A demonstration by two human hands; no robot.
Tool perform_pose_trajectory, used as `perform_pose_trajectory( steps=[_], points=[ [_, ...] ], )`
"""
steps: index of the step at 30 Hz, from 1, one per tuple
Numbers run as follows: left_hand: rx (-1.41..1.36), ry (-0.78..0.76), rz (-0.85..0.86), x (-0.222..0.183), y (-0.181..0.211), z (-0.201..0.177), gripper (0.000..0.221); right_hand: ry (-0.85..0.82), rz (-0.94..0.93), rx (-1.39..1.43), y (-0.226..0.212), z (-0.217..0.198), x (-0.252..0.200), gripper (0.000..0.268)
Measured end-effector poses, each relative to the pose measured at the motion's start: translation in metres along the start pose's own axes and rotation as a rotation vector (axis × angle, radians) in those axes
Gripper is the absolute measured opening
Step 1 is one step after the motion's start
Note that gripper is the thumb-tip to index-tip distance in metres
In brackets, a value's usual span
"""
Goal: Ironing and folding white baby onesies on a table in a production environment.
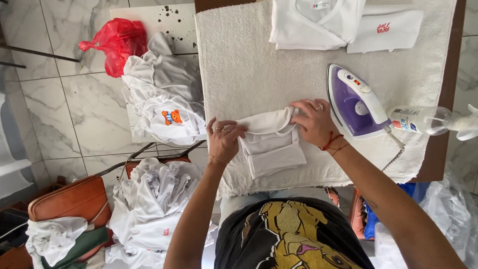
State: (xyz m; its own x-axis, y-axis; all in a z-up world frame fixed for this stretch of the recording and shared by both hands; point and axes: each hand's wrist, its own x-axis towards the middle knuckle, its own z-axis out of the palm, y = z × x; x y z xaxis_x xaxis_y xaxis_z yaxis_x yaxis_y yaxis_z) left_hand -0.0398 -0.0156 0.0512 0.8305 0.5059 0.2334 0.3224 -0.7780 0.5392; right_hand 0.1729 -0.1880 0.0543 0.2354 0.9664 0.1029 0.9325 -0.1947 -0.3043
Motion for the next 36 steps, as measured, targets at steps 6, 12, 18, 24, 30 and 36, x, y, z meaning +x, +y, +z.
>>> perform_pose_trajectory(
  steps=[6, 12, 18, 24, 30, 36],
  points=[
    [0.063, -0.094, -0.03, 0.008, -0.004, 0.007, 0.021, 0.055, -0.097, 0.055, -0.018, -0.006, 0.016, 0.044],
    [-0.082, -0.091, -0.062, 0.007, -0.012, 0.0, 0.018, 0.06, -0.137, 0.212, -0.001, 0.011, 0.016, 0.012],
    [0.056, -0.118, 0.183, -0.006, 0.001, -0.013, 0.023, -0.005, -0.312, 0.111, -0.015, -0.023, 0.01, 0.012],
    [0.088, -0.048, 0.288, -0.003, 0.038, -0.003, 0.038, 0.184, -0.262, 0.04, -0.04, -0.024, 0.02, 0.025],
    [0.122, -0.021, 0.052, -0.018, 0.054, 0.007, 0.024, 0.139, -0.198, 0.03, -0.047, 0.018, -0.008, 0.027],
    [0.285, 0.05, -0.185, -0.037, 0.062, 0.013, 0.017, 0.06, -0.019, 0.147, -0.026, 0.045, -0.044, 0.02]
  ],
)
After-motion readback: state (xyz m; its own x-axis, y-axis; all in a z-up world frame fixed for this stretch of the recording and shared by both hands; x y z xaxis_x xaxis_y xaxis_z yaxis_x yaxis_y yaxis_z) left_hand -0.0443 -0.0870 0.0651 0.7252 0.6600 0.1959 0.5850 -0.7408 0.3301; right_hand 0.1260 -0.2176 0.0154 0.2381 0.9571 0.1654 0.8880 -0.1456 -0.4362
